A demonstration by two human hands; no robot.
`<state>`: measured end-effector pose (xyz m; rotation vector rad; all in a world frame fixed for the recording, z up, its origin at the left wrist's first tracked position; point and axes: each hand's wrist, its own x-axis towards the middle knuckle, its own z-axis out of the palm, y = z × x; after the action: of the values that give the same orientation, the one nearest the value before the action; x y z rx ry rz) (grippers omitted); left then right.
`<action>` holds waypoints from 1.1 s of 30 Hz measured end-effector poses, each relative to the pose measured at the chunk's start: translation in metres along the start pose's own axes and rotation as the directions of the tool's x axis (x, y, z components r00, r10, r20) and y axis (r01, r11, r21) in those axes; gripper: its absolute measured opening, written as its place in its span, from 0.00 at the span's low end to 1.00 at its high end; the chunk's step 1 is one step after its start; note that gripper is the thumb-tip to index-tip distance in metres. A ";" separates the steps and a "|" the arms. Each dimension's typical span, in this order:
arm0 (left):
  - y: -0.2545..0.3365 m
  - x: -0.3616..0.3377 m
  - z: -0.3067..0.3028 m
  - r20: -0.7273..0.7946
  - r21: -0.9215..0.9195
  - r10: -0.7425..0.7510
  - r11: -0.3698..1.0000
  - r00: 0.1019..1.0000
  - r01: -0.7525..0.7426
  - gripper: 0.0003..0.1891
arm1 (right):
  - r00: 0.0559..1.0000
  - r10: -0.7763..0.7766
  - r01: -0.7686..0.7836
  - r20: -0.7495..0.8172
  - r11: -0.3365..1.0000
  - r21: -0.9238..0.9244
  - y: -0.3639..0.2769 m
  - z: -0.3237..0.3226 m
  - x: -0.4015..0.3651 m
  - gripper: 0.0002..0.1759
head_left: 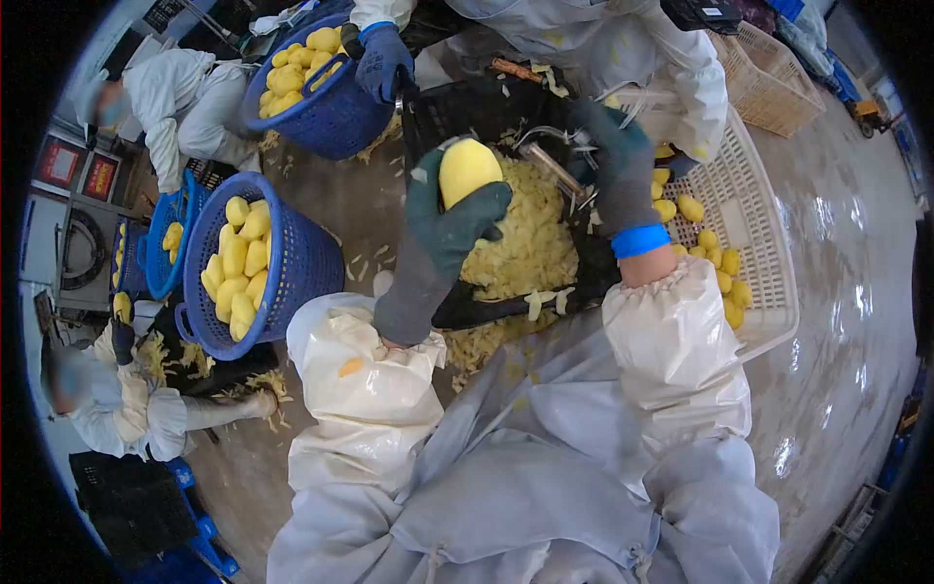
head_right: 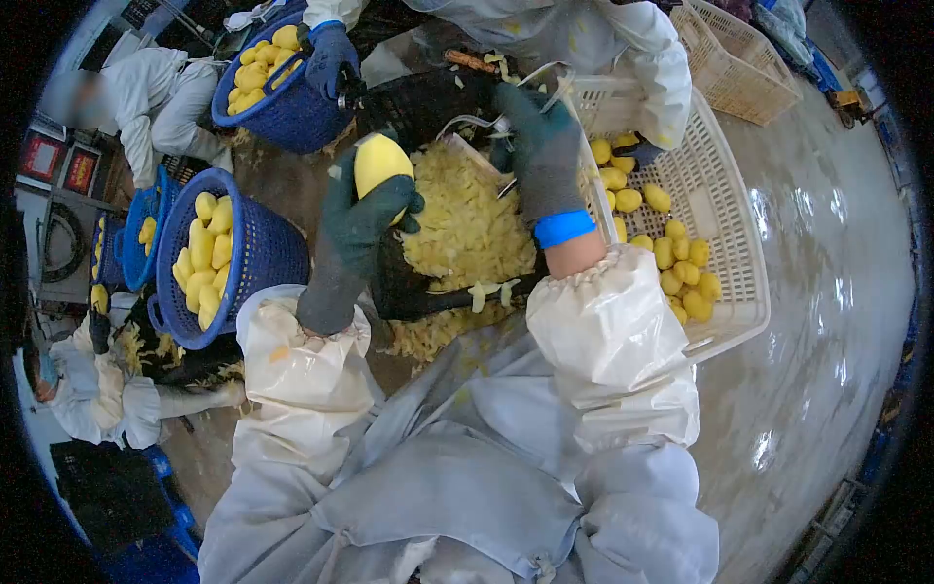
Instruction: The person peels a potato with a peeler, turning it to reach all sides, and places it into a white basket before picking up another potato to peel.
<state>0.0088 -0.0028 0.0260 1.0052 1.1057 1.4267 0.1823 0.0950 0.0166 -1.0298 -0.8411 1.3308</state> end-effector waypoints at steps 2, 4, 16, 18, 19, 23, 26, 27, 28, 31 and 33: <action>0.000 0.009 -0.006 0.009 0.436 0.304 0.856 0.953 -0.277 0.32 | 0.988 0.114 -0.091 0.107 0.975 -0.204 0.017 0.000 -0.001 0.17; 0.007 0.008 -0.003 0.065 0.446 0.343 0.830 0.937 -0.335 0.33 | 0.942 0.119 0.032 0.314 0.899 -0.437 0.039 0.000 -0.001 0.16; 0.001 0.005 -0.008 0.137 0.443 0.391 0.797 0.910 -0.410 0.33 | 0.747 0.379 -0.322 0.546 0.925 -0.202 0.005 0.011 -0.018 0.16; -0.002 0.004 -0.012 0.144 0.496 0.340 0.788 0.929 -0.365 0.33 | 0.822 0.268 -0.199 0.502 0.962 -0.188 0.005 0.015 -0.015 0.17; -0.004 0.005 -0.014 0.149 0.437 0.285 0.840 0.947 -0.322 0.32 | 0.880 0.145 -0.071 0.452 0.982 -0.176 0.006 0.017 -0.014 0.17; 0.000 0.003 -0.016 0.168 0.334 0.081 0.933 0.982 -0.134 0.33 | 0.860 0.111 0.073 0.498 0.940 -0.334 0.006 0.013 -0.009 0.17; 0.000 0.003 -0.019 0.169 0.349 0.074 0.928 0.983 -0.130 0.32 | 0.856 0.077 0.145 0.511 0.913 -0.381 -0.004 0.009 -0.012 0.16; 0.001 0.003 -0.020 0.168 0.350 0.074 0.928 0.983 -0.130 0.32 | 0.856 0.078 0.144 0.511 0.913 -0.381 -0.008 0.006 -0.008 0.16; 0.002 0.002 -0.020 0.145 0.312 0.005 0.949 0.989 -0.051 0.31 | 0.913 -0.008 0.166 0.408 0.920 -0.354 -0.014 -0.001 -0.001 0.15; -0.002 0.003 -0.023 0.136 0.298 -0.061 0.954 0.989 0.018 0.29 | 0.973 -0.083 0.117 0.217 0.982 -0.147 -0.025 -0.005 0.003 0.13; -0.004 0.004 -0.020 0.153 0.326 -0.056 0.945 0.987 0.003 0.28 | 0.884 -0.357 0.427 0.302 0.879 -0.211 -0.023 0.002 -0.009 0.13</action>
<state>-0.0101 -0.0005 0.0179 1.3067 1.2552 1.1374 0.1883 0.0877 0.0395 -0.8403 -1.3835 1.0211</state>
